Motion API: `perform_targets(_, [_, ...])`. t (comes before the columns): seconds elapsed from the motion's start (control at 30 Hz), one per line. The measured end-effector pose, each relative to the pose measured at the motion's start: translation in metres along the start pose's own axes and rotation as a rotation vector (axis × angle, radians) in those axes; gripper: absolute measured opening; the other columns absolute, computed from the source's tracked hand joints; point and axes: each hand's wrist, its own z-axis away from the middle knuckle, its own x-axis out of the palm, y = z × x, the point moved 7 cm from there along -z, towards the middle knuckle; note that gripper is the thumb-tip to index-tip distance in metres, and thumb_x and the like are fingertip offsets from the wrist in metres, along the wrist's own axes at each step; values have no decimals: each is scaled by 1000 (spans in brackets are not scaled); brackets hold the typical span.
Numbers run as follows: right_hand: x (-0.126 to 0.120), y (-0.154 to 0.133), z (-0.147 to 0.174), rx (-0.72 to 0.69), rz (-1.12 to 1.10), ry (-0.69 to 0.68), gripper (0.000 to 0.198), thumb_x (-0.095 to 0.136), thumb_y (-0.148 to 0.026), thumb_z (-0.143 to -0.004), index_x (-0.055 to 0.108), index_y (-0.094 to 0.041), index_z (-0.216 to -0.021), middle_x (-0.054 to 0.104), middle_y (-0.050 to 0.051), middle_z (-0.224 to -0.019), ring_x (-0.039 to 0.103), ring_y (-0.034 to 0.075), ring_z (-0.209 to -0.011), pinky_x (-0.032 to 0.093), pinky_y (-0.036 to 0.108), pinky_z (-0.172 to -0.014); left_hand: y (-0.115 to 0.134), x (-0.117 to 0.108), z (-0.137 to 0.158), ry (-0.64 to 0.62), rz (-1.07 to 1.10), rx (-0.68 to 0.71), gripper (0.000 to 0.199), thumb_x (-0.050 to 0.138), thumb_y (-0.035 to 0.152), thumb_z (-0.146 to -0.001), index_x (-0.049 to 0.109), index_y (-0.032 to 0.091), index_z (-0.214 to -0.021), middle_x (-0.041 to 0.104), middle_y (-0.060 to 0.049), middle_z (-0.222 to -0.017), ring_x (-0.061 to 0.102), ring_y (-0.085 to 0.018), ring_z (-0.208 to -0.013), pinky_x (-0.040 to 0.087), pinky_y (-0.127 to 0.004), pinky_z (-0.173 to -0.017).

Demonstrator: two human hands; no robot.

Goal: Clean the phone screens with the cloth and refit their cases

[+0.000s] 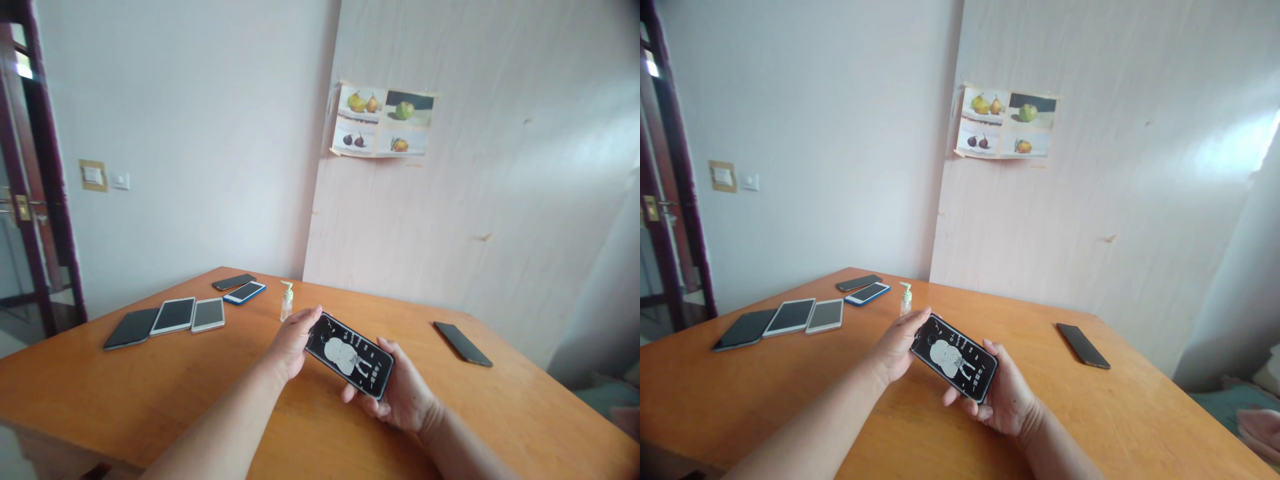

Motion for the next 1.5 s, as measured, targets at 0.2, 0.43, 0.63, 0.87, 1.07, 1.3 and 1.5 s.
perform_targets(0.2, [1, -1, 0, -1, -10, 8, 78, 30, -74, -86, 53, -9, -123, 72, 27, -94, 61, 14, -48, 21, 14, -36, 0, -1, 3, 41, -8, 32, 41, 79, 54, -65, 66, 16, -72, 67, -2, -68, 61, -15, -63, 45, -26, -63])
perform_targets(0.43, [-2, -8, -4, -76, 114, 156, 81, 29, -78, -86, 56, -10, -122, 72, 21, -100, 68, 19, -61, 24, 16, -35, -3, -8, -2, 142, 40, 28, 42, 84, 50, -59, 63, 15, -70, 65, -1, -64, 60, -14, -60, 45, -26, -61])
perform_targets(0.63, [-21, -24, 2, -329, 283, 471, 56, 42, -65, -90, 61, -16, -109, 72, 12, -89, 67, 17, -65, 27, 18, -36, -6, -18, -5, 242, 75, 23, 42, 86, 47, -55, 63, 15, -70, 65, -1, -65, 61, -16, -60, 45, -28, -59])
perform_targets(0.87, [-26, -22, 2, -363, 311, 527, 50, 46, -61, -91, 63, -14, -92, 68, 10, -72, 64, 16, -57, 27, 19, -37, -11, -26, -8, 291, 79, 35, 41, 85, 46, -56, 65, 16, -73, 66, -2, -68, 61, -16, -61, 46, -28, -60])
perform_targets(1.07, [-23, -19, 0, -348, 260, 508, 51, 45, -60, -92, 63, -13, -97, 69, 10, -73, 64, 15, -54, 27, 19, -35, -12, -30, -9, 308, 52, 42, 40, 83, 48, -57, 65, 15, -71, 65, -2, -65, 61, -16, -59, 46, -29, -59])
perform_targets(1.3, [-19, -17, -3, -324, 202, 430, 54, 43, -60, -92, 62, -12, -108, 71, 11, -77, 66, 17, -59, 34, 19, -37, -10, -31, -9, 328, 55, 27, 39, 84, 45, -57, 65, 15, -72, 67, -2, -67, 62, -17, -59, 49, -31, -60])
perform_targets(1.5, [-19, -14, -3, -277, 178, 394, 52, 42, -57, -94, 61, -12, -111, 71, 12, -80, 68, 18, -62, 35, 19, -39, -5, -29, -8, 310, 15, 87, 38, 82, 46, -59, 66, 15, -71, 66, -2, -65, 60, -16, -58, 46, -27, -58])
